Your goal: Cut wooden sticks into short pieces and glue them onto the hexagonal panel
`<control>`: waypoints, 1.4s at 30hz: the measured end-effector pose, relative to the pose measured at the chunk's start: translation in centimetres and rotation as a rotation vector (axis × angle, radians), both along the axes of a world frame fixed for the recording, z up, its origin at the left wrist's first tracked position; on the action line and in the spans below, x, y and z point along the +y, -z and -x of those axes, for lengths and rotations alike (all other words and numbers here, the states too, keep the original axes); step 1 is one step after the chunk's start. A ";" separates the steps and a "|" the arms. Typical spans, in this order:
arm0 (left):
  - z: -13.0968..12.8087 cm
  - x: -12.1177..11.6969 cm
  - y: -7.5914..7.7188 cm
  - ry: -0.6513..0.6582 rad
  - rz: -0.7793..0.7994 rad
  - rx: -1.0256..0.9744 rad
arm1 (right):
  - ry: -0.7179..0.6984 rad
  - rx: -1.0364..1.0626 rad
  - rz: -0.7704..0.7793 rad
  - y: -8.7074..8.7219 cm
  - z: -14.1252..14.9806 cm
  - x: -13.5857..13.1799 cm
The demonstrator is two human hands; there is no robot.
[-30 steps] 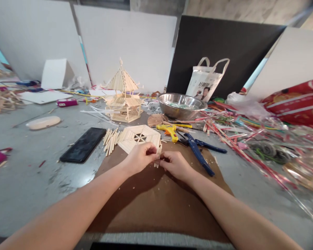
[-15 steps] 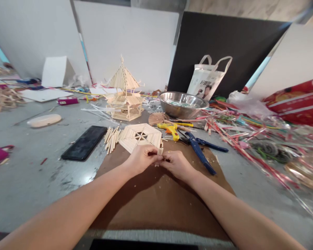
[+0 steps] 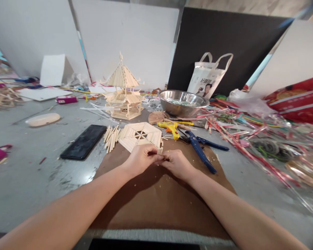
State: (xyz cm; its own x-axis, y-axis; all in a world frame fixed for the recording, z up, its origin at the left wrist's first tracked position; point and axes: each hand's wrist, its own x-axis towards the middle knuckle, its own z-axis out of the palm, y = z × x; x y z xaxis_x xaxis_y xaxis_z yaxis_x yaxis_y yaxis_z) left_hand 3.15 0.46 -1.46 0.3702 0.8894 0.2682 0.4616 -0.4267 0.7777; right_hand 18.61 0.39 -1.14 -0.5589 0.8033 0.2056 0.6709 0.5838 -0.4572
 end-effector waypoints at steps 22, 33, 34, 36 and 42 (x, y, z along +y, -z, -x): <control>0.3 0.4 -0.1 0.045 -0.093 0.056 | -0.101 0.162 0.130 0.2 -0.3 0.4; 0.1 0.7 0.3 0.034 0.071 -0.106 | -0.111 0.154 0.176 -0.2 -0.1 0.3; 0.0 0.7 0.3 0.031 0.107 -0.126 | -0.110 0.151 0.190 -0.2 -0.1 0.3; -0.1 0.5 0.2 0.037 0.193 -0.159 | -0.120 0.150 0.211 -0.3 -0.1 0.2; -0.3 0.1 -0.2 0.069 0.406 -0.249 | -0.120 0.152 0.234 -0.3 0.0 0.2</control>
